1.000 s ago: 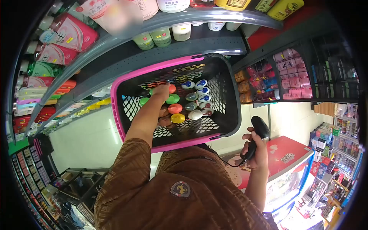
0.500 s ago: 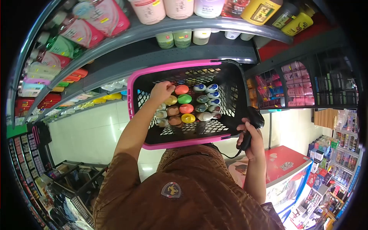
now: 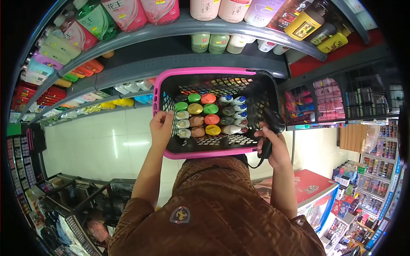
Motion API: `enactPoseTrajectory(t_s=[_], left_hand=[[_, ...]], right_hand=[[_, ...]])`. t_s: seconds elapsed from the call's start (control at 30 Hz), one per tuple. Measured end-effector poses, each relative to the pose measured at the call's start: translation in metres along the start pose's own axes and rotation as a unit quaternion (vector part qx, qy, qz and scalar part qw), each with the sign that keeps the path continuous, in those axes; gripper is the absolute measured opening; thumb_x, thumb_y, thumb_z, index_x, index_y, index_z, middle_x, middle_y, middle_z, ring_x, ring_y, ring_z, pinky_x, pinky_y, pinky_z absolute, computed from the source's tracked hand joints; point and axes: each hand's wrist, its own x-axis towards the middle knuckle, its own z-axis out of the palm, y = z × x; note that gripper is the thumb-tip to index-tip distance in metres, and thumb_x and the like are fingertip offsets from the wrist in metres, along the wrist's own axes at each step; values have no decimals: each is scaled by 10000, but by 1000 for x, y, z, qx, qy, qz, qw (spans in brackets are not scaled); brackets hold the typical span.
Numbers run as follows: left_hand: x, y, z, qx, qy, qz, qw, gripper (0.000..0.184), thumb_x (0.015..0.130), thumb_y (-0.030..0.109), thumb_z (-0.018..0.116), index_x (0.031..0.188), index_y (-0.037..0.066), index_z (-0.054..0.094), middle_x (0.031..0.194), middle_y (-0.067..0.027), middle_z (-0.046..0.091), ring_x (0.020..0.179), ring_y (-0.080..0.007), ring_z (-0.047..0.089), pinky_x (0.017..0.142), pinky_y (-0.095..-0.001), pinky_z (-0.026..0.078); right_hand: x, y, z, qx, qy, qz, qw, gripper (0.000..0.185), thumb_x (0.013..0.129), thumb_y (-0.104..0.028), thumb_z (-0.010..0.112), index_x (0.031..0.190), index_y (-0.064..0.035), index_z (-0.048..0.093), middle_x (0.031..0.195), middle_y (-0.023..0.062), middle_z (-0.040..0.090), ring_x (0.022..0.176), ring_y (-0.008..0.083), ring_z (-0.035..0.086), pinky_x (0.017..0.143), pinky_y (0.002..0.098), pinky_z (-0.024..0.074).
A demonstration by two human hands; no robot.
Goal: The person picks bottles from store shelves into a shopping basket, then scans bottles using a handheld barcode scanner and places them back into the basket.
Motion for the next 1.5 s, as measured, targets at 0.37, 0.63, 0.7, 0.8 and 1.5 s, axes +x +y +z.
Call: enactPoseTrajectory(t_s=[0.37, 0.63, 0.7, 0.8, 1.5], left_hand=[[-36, 20, 98, -12, -96, -49, 994, 276, 981, 199, 693, 786, 20, 617, 647, 60, 509, 591, -23, 431, 522, -220, 337], [-65, 75, 196, -80, -270, -90, 955, 145, 983, 148, 683, 1019, 13, 648, 857, 7, 640, 779, -38, 566, 667, -204, 442], [-72, 95, 219, -108, -327, -105, 933, 257, 985, 132, 671, 1190, 5, 582, 1007, -38, 640, 916, -73, 579, 779, -233, 471], [-94, 116, 245, -167, -369, -139, 904, 512, 970, 92, 682, 1415, 12, 443, 1206, -89, 623, 1109, -133, 593, 941, -289, 502], [-89, 34, 51, -62, 79, -27, 995, 288, 937, 23, 613, 1220, 12, 559, 835, -41, 602, 607, -126, 580, 633, -300, 564]], right_hand=[[21, -20, -58, -9, 23, -2, 1000, 445, 935, -190, 727, 1295, -2, 544, 1014, 128, 666, 659, 144, 643, 488, 269, 484], [52, -34, -114, 1, -111, 7, 994, 407, 983, -159, 655, 1332, -6, 513, 1132, 127, 646, 856, 190, 683, 662, 315, 558], [63, -39, -112, 10, -147, 18, 989, 402, 985, -151, 647, 1334, -8, 508, 1175, 116, 638, 951, 194, 681, 741, 328, 574], [69, -51, -97, 52, -239, 48, 968, 423, 956, -125, 677, 1332, -19, 515, 1185, 73, 620, 1065, 153, 621, 892, 307, 520], [63, 25, -113, -298, -61, -154, 940, 267, 902, -107, 717, 1140, -2, 659, 955, 54, 718, 891, 112, 657, 816, 287, 530]])
